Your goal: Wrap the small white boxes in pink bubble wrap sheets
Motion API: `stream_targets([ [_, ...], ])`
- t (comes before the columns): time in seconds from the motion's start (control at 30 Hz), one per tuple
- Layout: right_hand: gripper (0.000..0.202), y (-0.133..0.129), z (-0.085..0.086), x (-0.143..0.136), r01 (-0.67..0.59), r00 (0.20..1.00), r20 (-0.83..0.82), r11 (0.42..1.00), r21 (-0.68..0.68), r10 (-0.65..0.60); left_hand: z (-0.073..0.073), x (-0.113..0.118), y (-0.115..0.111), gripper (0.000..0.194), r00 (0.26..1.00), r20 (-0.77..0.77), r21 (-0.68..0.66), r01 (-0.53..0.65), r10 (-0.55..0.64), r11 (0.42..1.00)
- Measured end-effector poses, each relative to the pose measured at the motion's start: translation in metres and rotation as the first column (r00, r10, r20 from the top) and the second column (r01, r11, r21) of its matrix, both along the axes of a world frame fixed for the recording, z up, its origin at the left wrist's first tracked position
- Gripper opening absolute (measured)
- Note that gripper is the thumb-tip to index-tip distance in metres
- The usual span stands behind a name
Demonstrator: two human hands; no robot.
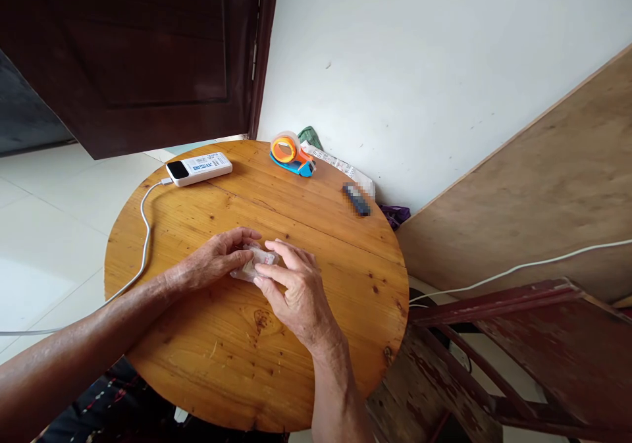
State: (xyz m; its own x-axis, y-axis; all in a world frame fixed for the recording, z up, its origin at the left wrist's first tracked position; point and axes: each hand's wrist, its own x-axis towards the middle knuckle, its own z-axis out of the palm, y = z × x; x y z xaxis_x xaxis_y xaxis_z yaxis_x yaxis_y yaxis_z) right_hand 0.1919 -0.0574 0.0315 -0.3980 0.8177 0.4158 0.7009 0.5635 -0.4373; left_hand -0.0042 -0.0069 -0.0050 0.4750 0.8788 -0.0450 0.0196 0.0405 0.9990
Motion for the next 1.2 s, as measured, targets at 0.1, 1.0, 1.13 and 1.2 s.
stream_targets([
  [0.1, 0.018, -0.001, 0.001, 0.001, -0.005, 1.0, 0.015, 1.0, 0.017, 0.005, -0.001, -0.001, 0.0, 0.046, 0.999, -0.033, 0.011, -0.011, 0.012, 1.0],
  [1.0, 0.014, 0.012, -0.003, 0.009, 0.178, 0.904, -0.385, 0.982, -0.059, -0.187, 0.007, -0.005, -0.005, 0.058, 0.973, -0.051, 0.122, -0.219, 0.226, 0.968],
  [1.13, 0.017, 0.012, -0.003, 0.009, 0.086, 0.906, -0.407, 0.992, -0.098, -0.118, 0.008, -0.012, -0.006, 0.054, 0.975, -0.058, 0.095, -0.208, 0.214, 0.973],
  [1.2, 0.02, 0.011, -0.001, 0.009, 0.03, 0.92, -0.385, 0.991, -0.127, -0.077, 0.007, -0.014, -0.007, 0.047, 0.979, -0.066, 0.163, -0.178, 0.191, 0.97],
])
